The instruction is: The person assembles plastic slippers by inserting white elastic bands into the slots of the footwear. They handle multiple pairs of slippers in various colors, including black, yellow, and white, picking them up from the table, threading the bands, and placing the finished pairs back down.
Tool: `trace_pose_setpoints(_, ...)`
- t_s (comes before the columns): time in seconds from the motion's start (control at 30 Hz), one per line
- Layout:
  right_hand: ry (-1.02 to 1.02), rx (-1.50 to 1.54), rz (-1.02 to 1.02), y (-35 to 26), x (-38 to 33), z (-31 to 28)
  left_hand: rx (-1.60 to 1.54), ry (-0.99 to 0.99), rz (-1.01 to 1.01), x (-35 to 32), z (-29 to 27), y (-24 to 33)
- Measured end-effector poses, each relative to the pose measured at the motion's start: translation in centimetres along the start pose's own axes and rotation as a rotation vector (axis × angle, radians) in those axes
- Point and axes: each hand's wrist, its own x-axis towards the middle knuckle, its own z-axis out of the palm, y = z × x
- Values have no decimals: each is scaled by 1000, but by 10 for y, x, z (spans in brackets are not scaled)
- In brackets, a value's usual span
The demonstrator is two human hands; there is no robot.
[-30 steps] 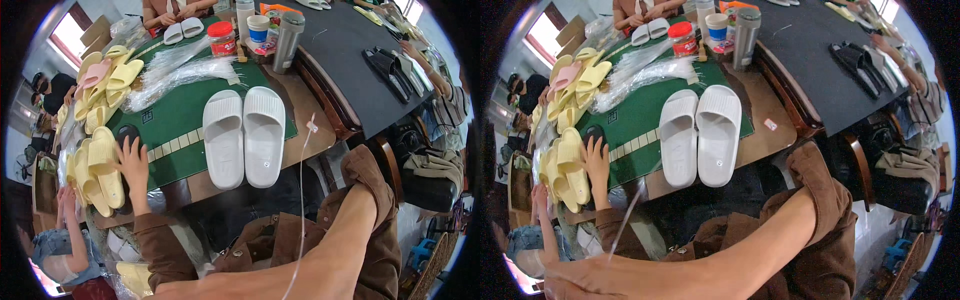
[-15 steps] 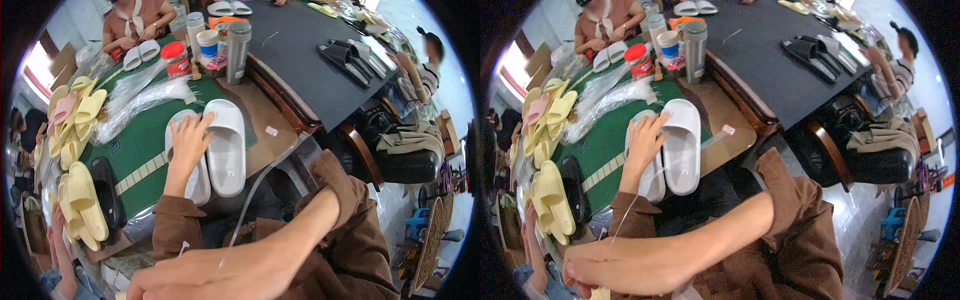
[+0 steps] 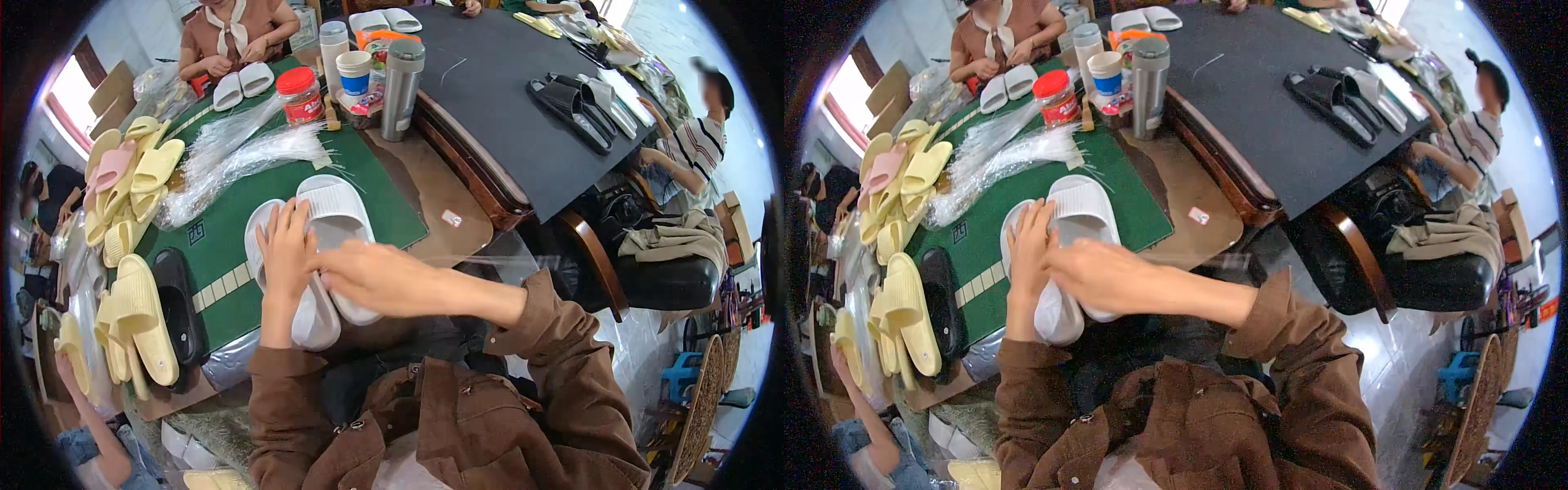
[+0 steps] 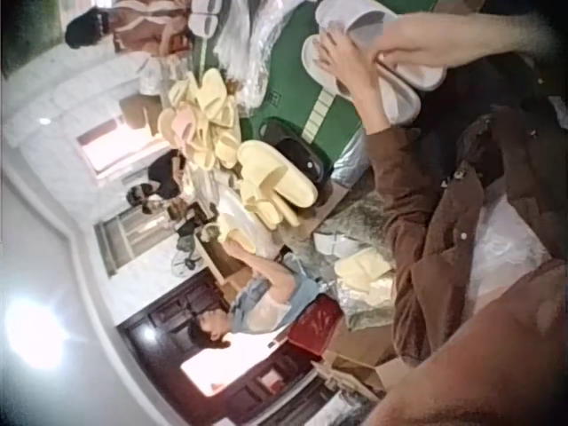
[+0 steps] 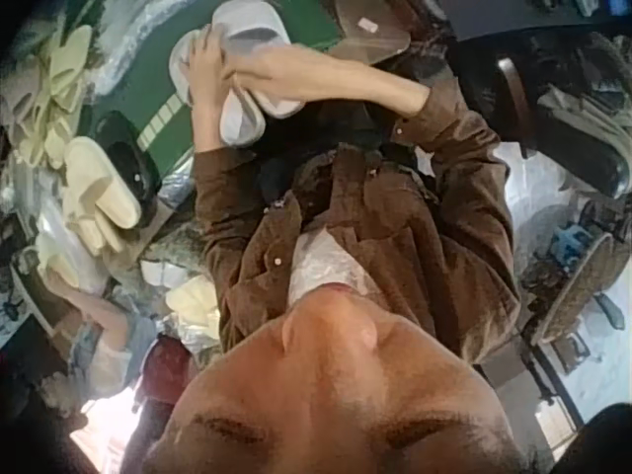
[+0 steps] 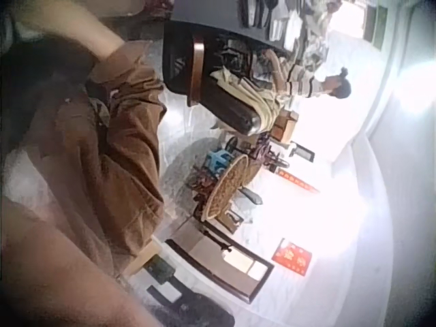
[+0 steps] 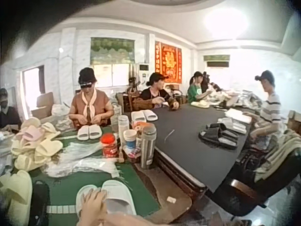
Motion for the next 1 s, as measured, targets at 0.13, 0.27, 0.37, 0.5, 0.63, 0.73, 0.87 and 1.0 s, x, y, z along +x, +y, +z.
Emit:
trace_pose_setpoints(0.13, -9, -115, 219, 41, 16, 8, -506, 157, -12, -6, -41, 16)
trace_pose_setpoints(0.27, -24, -276, 183, 62, 17, 17, -745, 53, -105, -32, -79, 55)
trace_pose_setpoints(0.37, -200, -357, 196, 55, 22, 19, -672, 71, 35, -42, -90, 76)
trace_pose_setpoints(0.5, -330, -319, 136, 56, 25, 19, -771, 4, 158, -52, -85, 95)
trace_pose_setpoints(0.63, -240, -36, 92, 80, 19, 22, -651, 40, 229, -53, -72, 94)
trace_pose_setpoints(0.73, -145, 200, -76, 114, 20, 35, -616, 54, 171, -47, -64, 97)
trace_pose_setpoints(0.87, 31, 491, 3, 108, 17, 48, -654, 62, 93, -50, -35, 85)
trace_pose_setpoints(1.0, 309, 762, 176, 97, 20, 71, -666, 83, 43, -46, -20, 69)
